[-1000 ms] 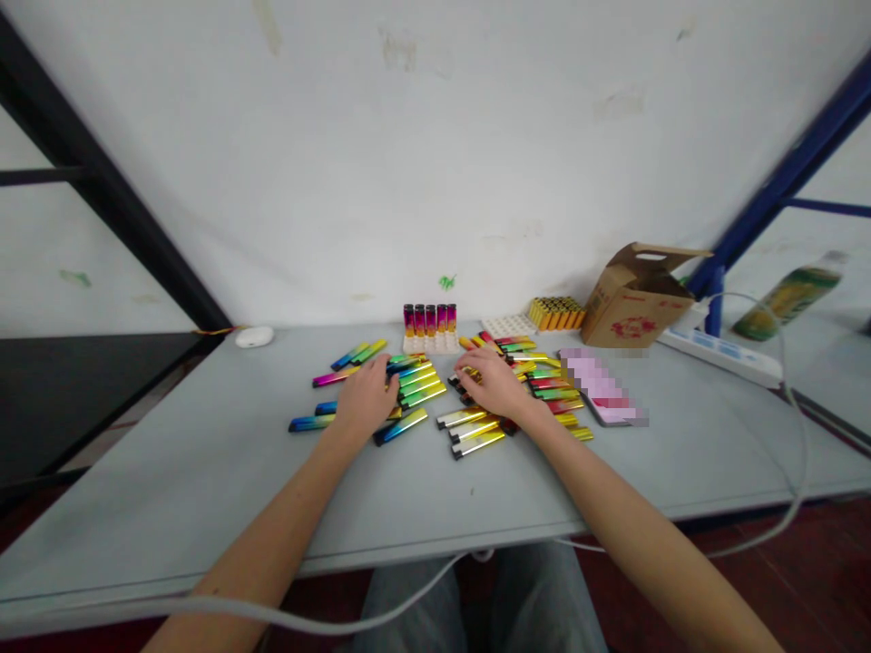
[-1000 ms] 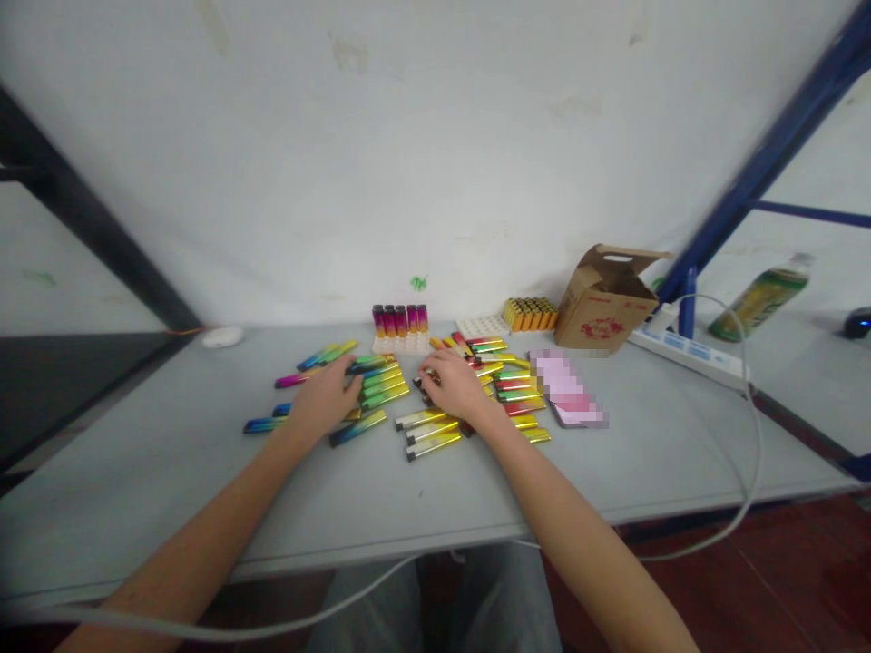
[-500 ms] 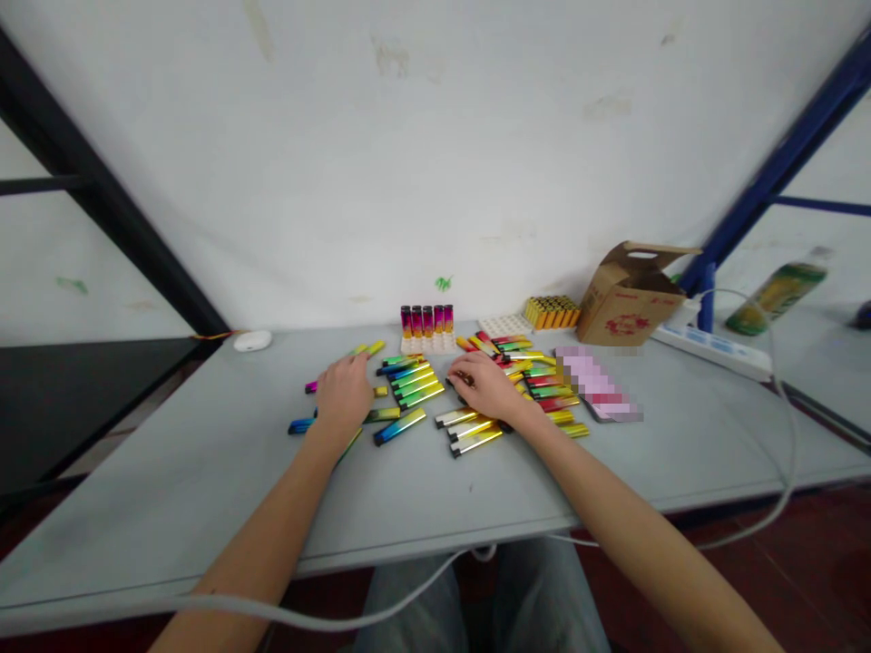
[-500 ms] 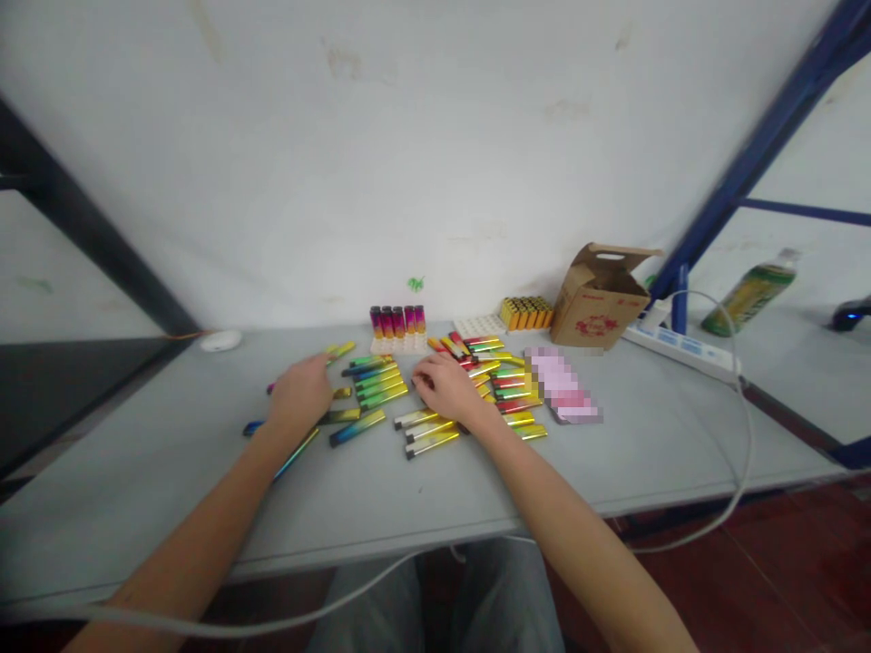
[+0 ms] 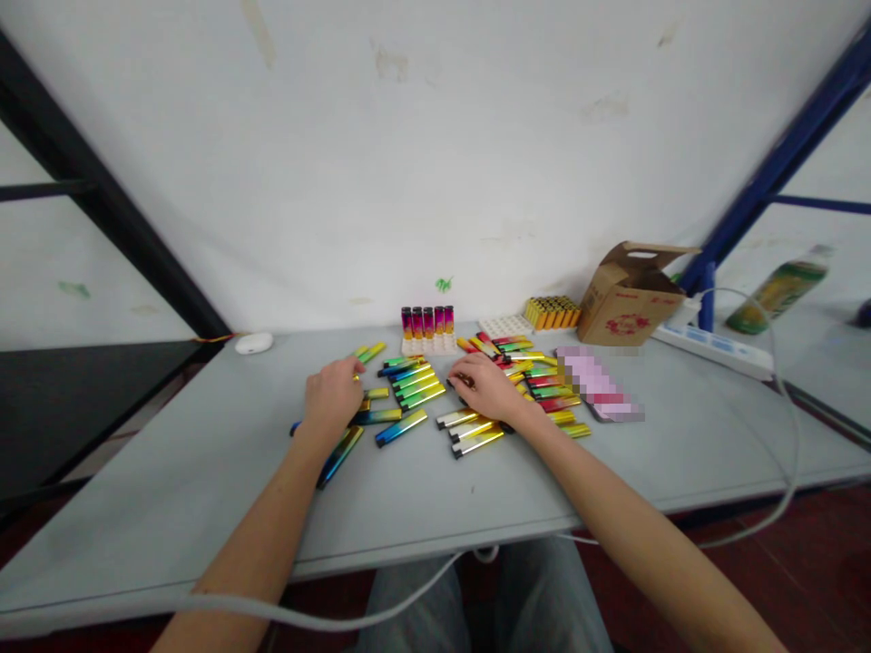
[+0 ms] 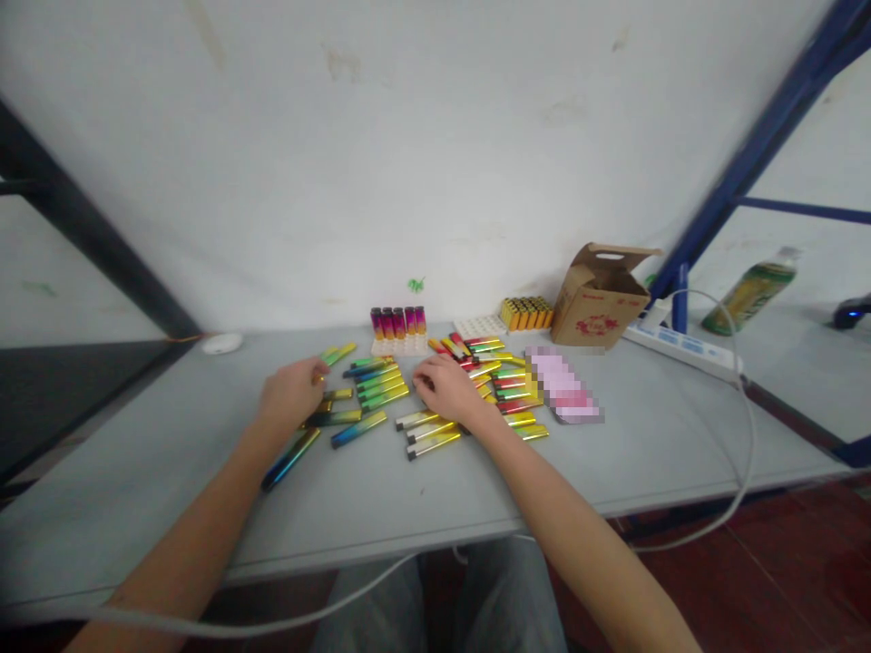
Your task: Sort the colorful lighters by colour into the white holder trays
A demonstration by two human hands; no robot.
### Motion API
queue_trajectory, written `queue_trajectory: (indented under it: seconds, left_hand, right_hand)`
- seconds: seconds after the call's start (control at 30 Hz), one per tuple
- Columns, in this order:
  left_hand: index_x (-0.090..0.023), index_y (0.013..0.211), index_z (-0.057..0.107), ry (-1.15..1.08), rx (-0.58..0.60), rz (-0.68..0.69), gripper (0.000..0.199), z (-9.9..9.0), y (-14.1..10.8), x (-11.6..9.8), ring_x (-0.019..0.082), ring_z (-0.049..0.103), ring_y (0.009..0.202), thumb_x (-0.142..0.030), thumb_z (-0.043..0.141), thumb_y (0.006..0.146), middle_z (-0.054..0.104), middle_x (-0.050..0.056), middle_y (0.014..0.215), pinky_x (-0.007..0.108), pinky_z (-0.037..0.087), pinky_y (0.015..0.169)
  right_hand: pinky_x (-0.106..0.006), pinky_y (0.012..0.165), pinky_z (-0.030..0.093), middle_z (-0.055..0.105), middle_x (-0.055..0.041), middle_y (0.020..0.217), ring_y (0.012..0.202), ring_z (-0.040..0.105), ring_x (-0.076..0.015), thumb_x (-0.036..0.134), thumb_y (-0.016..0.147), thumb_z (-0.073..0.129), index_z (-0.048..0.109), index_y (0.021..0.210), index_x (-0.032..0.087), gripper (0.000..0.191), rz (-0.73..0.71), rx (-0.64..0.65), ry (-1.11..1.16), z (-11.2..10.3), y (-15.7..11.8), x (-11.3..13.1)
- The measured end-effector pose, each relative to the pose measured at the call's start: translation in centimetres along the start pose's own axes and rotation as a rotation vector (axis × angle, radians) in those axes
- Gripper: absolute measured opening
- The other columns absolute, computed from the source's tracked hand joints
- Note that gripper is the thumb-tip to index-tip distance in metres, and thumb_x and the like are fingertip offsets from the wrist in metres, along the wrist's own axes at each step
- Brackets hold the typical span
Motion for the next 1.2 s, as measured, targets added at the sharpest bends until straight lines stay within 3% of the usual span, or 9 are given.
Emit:
queue_trajectory:
  seconds: [0.13, 0.27, 0.33, 0.53, 0.67, 0.8, 0.9, 1.03, 1.2]
  left_hand:
    - [-0.020, 0.107, 0.067, -0.159, -0.226, 0.074, 0.029, -2.4, -0.4, -0.8, 0.026, 0.066, 0.090, -0.018, 0.051, 0.083, 0.067, 0.013, 0.108, 0.039, 0.051, 0.083]
    - [-0.019, 0.113, 0.064, -0.631, -0.497, 0.187, 0.033, -6.1, -1.6, -2.0, 0.019, 0.068, 0.085, -0.029, 0.061, 0.082, 0.069, 0.008, 0.106, 0.036, 0.053, 0.088]
    - [-0.017, 0.112, 0.064, -0.889, -0.511, 0.176, 0.035, -6.5, -1.9, -2.2, 0.020, 0.070, 0.089, -0.034, 0.064, 0.081, 0.070, 0.008, 0.105, 0.035, 0.054, 0.087]
    - [-0.016, 0.107, 0.056, -1.430, -0.249, 0.135, 0.045, -3.3, -2.1, -5.0, 0.021, 0.072, 0.079, -0.040, 0.073, 0.073, 0.068, 0.006, 0.092, 0.037, 0.060, 0.076]
    - [-0.018, 0.100, 0.053, -1.532, -0.158, 0.079, 0.045, -1.3, -2.2, -6.1, 0.019, 0.071, 0.074, -0.042, 0.075, 0.069, 0.066, 0.004, 0.091, 0.035, 0.061, 0.070]
    - [-0.017, 0.099, 0.056, -1.543, -0.078, 0.042, 0.045, -0.6, -2.1, -6.5, 0.019, 0.071, 0.083, -0.043, 0.077, 0.068, 0.069, 0.005, 0.093, 0.035, 0.060, 0.078]
    - [-0.015, 0.103, 0.059, -1.542, 0.166, 0.030, 0.048, 0.7, -2.4, -7.8, 0.021, 0.071, 0.084, -0.041, 0.078, 0.068, 0.073, 0.007, 0.090, 0.037, 0.059, 0.081]
    - [-0.014, 0.104, 0.064, -1.490, 0.590, 0.081, 0.045, 2.9, -4.3, -10.6, 0.021, 0.072, 0.074, -0.036, 0.080, 0.069, 0.074, 0.009, 0.086, 0.036, 0.059, 0.073]
    - [-0.013, 0.097, 0.067, -1.494, 0.867, 0.173, 0.035, 3.4, -6.8, -13.0, 0.016, 0.069, 0.067, -0.037, 0.076, 0.074, 0.072, 0.008, 0.085, 0.031, 0.056, 0.070]
  right_hand:
    - [-0.036, 0.087, 0.046, 0.068, -0.0074, 0.084, 0.087, 0.059, -0.0198, 0.017, 0.089, 0.053, 0.067, 0.083, 0.016, 0.015, -0.003, 0.004, -0.007, 0.1, 0.1, 0.0]
    - [-0.037, 0.089, 0.046, 0.069, -0.0083, 0.087, 0.089, 0.060, -0.0205, 0.019, 0.090, 0.052, 0.067, 0.086, 0.015, 0.016, -0.004, -0.006, 0.010, -0.1, 0.0, 0.0]
    - [-0.038, 0.091, 0.046, 0.071, -0.0096, 0.095, 0.095, 0.061, -0.0213, 0.023, 0.092, 0.051, 0.068, 0.094, 0.015, 0.018, 0.014, -0.020, 0.047, -0.3, 0.0, 0.1]
    - [-0.036, 0.093, 0.046, 0.070, -0.0111, 0.112, 0.104, 0.063, -0.0220, 0.037, 0.089, 0.059, 0.065, 0.112, 0.015, 0.032, 0.053, -0.040, 0.307, -0.3, 0.0, 1.4]
    - [-0.033, 0.084, 0.048, 0.072, -0.0077, 0.097, 0.090, 0.064, -0.0203, 0.037, 0.086, 0.062, 0.070, 0.099, 0.015, 0.027, 0.166, -0.040, 0.460, 0.5, 0.3, 1.3]
    - [-0.030, 0.068, 0.048, 0.070, -0.0038, 0.084, 0.072, 0.060, -0.0160, 0.042, 0.084, 0.063, 0.070, 0.095, 0.016, 0.029, 0.349, -0.040, 0.735, 1.3, 0.1, -0.7]
    - [-0.027, 0.056, 0.043, 0.059, 0.0013, 0.066, 0.056, 0.048, -0.0121, 0.050, 0.081, 0.063, 0.069, 0.085, 0.017, 0.034, 0.471, -0.065, 0.850, 1.4, -0.3, -2.6]
    - [-0.028, 0.063, 0.043, 0.058, 0.0010, 0.066, 0.063, 0.050, -0.0128, 0.052, 0.077, 0.067, 0.068, 0.071, 0.017, 0.035, 0.464, -0.132, 0.914, 0.7, -0.2, -3.5]
    - [-0.028, 0.068, 0.044, 0.062, 0.0009, 0.070, 0.066, 0.053, -0.0126, 0.047, 0.075, 0.071, 0.070, 0.075, 0.017, 0.030, 0.485, -0.069, 1.083, 1.8, -0.1, -2.4]
Point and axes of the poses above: each hand's wrist, its own y-axis towards the middle knuckle, its own z-axis out of the palm, x = y × z, the point moved 10 cm from there along y, towards the middle knuckle
